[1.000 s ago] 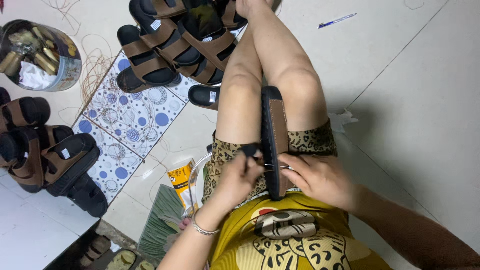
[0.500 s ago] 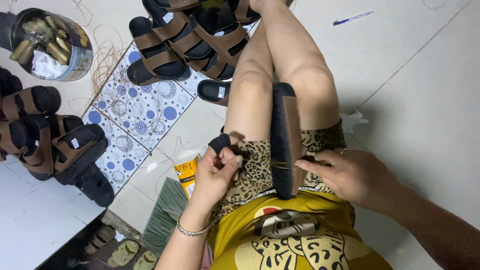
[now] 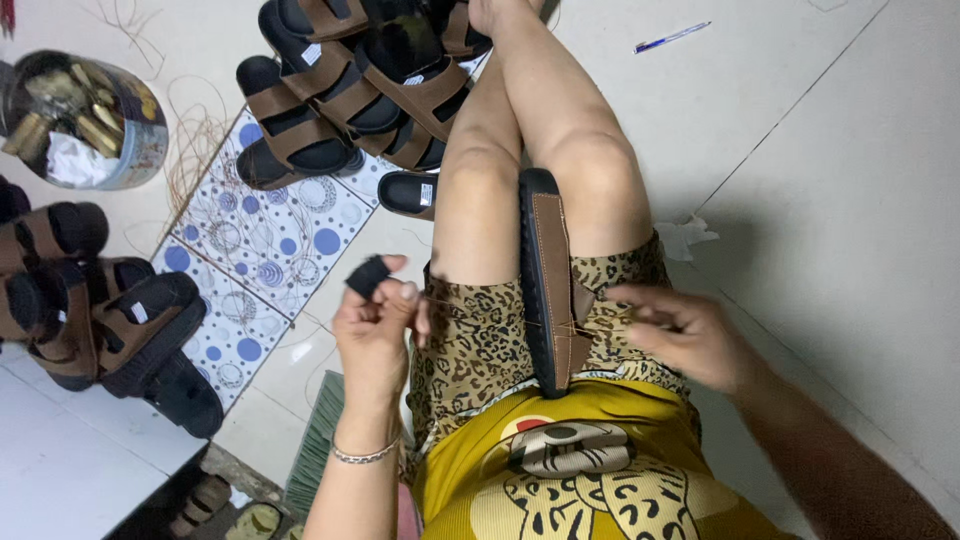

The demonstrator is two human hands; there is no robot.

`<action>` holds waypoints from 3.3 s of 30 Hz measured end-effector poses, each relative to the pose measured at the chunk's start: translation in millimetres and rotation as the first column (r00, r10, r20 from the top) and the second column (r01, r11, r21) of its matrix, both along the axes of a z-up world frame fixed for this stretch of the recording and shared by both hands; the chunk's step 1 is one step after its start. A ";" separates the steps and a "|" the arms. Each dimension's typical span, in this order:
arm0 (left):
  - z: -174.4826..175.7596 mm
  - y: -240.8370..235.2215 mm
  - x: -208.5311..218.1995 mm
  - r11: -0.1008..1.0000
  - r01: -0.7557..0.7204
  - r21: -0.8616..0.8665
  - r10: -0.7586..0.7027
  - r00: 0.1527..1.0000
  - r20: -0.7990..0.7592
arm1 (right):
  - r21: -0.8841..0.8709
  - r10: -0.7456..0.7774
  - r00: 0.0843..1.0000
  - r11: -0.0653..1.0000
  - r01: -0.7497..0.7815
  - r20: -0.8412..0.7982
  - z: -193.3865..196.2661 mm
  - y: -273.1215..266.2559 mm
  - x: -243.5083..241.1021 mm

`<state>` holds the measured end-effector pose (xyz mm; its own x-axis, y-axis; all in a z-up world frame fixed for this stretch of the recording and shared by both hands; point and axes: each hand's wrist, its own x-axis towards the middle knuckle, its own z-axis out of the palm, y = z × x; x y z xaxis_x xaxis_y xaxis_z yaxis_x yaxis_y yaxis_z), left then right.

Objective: The person sits on the floor and sews a brown sandal using a needle and thread. They repeatedly push the needle through the sole and pull the thread to stitch the sandal while surrounded by other sandals.

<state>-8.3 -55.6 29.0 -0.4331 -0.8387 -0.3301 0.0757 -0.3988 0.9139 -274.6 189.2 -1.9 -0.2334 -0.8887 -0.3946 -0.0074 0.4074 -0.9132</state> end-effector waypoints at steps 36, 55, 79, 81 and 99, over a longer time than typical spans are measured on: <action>41.2 36.3 -39.1 0.797 0.386 -0.465 -0.194 0.892 0.408 | 0.128 0.084 0.880 0.991 -0.027 -0.468 -0.5 -73.3 31.9; -4.7 14.1 -51.3 0.913 0.298 0.277 -0.124 0.853 -0.508 | -0.033 -0.006 0.960 0.999 -0.003 -0.280 15.2 -9.5 31.6; -126.4 -90.0 59.0 0.988 0.033 0.150 -0.117 0.795 0.595 | 0.153 -0.340 0.919 0.915 0.372 -0.200 13.4 -29.6 -48.0; -134.1 -91.9 88.1 0.758 0.551 -0.348 0.172 0.345 0.923 | 0.260 -0.052 0.817 0.935 0.242 -0.574 11.2 -13.3 -55.3; 24.3 5.9 -58.1 0.479 0.870 -0.112 -0.715 0.461 0.525 | 0.121 0.434 0.765 0.894 -0.432 -0.476 42.3 -55.4 10.0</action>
<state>-66.4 -49.7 53.3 -0.8733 -0.2603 -0.4118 -0.4689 0.2199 0.8555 -264.6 133.8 40.4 0.0171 -0.9401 -0.3404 -0.6181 0.2576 -0.7426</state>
